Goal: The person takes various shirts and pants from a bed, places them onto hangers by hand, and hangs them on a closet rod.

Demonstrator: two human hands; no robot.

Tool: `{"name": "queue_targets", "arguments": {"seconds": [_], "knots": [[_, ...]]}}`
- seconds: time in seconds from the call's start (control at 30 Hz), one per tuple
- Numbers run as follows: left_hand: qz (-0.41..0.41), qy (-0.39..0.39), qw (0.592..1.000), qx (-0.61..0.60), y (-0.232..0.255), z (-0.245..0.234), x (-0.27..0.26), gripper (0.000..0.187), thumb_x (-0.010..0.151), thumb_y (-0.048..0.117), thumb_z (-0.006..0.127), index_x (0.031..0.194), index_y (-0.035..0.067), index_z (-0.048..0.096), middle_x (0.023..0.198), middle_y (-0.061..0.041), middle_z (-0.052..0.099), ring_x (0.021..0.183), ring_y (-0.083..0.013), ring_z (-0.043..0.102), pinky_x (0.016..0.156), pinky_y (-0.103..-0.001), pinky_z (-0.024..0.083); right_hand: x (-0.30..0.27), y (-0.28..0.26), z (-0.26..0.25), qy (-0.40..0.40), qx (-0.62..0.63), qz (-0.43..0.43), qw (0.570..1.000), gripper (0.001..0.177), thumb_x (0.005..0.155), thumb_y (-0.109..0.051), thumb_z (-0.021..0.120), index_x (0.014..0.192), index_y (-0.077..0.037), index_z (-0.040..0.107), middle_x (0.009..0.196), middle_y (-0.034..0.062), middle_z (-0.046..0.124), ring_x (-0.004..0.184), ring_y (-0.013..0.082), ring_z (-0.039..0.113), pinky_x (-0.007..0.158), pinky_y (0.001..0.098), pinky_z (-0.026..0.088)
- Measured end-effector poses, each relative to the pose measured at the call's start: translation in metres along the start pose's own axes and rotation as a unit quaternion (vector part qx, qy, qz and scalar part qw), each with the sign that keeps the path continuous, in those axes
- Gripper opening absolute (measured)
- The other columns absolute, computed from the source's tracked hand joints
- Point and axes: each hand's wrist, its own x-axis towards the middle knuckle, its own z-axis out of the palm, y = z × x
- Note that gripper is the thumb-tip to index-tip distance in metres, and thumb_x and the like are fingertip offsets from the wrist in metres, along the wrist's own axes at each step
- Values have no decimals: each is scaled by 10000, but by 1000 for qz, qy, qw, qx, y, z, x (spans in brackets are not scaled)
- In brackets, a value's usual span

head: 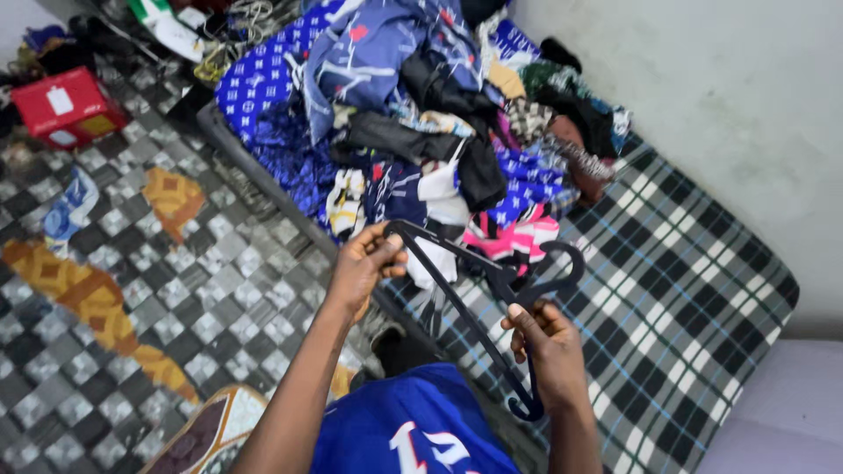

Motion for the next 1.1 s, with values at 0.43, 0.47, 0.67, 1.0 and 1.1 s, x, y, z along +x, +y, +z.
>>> {"name": "queue_targets", "arguments": {"seconds": [0.43,0.47,0.67,1.0,1.1], "knots": [[-45,66,992,101,92,0,111,604,896,282,722,1413,29,536,1185,-112,737,900,-171,727,739,-320,581,154,-56,15,69,13,-31,997,270,899,-249,817,871,-70,616,644,-47,495,499,51,403,437,240,280],[-34,58,994,91,90,3,123,605,898,283,719,1411,30,521,1181,-113,734,906,-176,738,745,-318,597,156,-62,12,74,32,-27,996,209,886,-251,786,959,-93,670,637,-62,471,489,41,376,431,234,262],[-78,-18,990,116,56,35,193,642,854,277,754,1408,43,530,1149,-122,728,888,-197,740,706,-322,605,176,-70,6,140,90,12,986,293,898,-227,736,1138,-73,674,630,-60,464,458,54,367,411,233,269],[-187,-178,945,198,61,87,290,760,768,379,833,1394,61,541,1155,-68,720,922,-165,727,746,-308,579,200,-101,59,275,121,40,953,293,928,-210,682,1182,-64,693,680,-27,557,510,60,459,435,221,321],[-194,-253,922,217,76,94,338,771,754,399,839,1380,45,559,1131,-54,732,923,-127,726,761,-292,586,215,-121,86,274,104,17,956,277,954,-207,679,1170,-34,689,686,-14,572,531,68,497,467,226,374]]}}
